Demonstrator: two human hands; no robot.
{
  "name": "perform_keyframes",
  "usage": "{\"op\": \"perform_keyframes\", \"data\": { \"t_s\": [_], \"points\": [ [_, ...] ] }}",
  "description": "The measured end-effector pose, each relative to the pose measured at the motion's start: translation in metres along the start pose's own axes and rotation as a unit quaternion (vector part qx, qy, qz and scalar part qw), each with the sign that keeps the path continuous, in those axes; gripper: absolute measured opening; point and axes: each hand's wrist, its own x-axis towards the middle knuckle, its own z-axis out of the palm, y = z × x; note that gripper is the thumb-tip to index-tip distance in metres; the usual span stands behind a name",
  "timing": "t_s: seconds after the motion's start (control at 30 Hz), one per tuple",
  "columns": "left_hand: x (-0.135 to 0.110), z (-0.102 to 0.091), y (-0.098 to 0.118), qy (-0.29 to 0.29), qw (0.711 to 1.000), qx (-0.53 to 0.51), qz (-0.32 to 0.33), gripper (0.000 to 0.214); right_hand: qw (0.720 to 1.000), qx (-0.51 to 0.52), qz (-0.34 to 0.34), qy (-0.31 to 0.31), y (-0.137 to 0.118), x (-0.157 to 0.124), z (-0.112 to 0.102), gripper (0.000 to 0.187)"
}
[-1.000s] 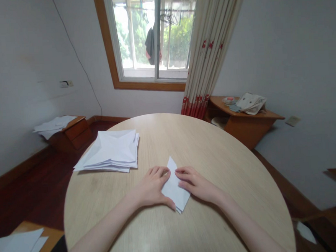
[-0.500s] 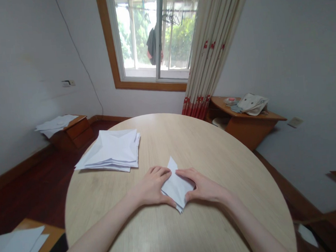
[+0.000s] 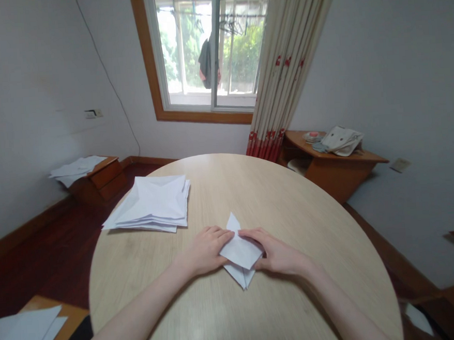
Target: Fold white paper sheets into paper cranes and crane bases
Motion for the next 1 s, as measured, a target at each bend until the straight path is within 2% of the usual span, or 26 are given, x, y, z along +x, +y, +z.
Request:
{"op": "perform_keyframes", "data": {
  "t_s": [0.07, 0.13, 0.23, 0.37, 0.53, 0.63, 0.77, 1.0],
  "points": [
    [0.001, 0.002, 0.001, 0.002, 1.0, 0.003, -0.012, 0.039, 0.999, -0.004, -0.017, 0.032, 0.0, 0.001, 0.003, 0.053],
    [0.001, 0.004, 0.002, 0.01, 0.999, -0.009, -0.045, 0.038, 0.998, -0.013, -0.028, 0.058, -0.002, 0.003, 0.005, 0.043],
    [0.002, 0.008, 0.003, 0.048, 0.991, -0.081, -0.093, 0.039, 0.995, -0.036, -0.041, 0.089, -0.007, 0.006, 0.008, 0.033],
    [0.001, 0.013, 0.001, 0.136, 0.97, -0.178, -0.098, 0.04, 0.988, -0.053, -0.042, 0.142, -0.009, 0.008, 0.013, 0.037],
    [0.0, 0.017, -0.002, 0.219, 0.963, -0.149, -0.05, 0.04, 0.973, -0.083, -0.051, 0.21, -0.003, 0.009, 0.02, 0.041],
    [0.0, 0.016, 0.0, 0.214, 0.97, -0.117, -0.021, 0.034, 0.967, -0.103, -0.08, 0.217, -0.003, 0.01, 0.021, 0.034],
    [0.001, 0.011, 0.004, 0.194, 0.976, -0.099, -0.024, 0.025, 0.959, -0.111, -0.126, 0.226, -0.004, 0.012, 0.019, 0.031],
    [0.0, 0.009, 0.005, 0.177, 0.98, -0.09, -0.016, 0.023, 0.961, -0.125, -0.109, 0.222, -0.003, 0.011, 0.019, 0.029]
  ]
}}
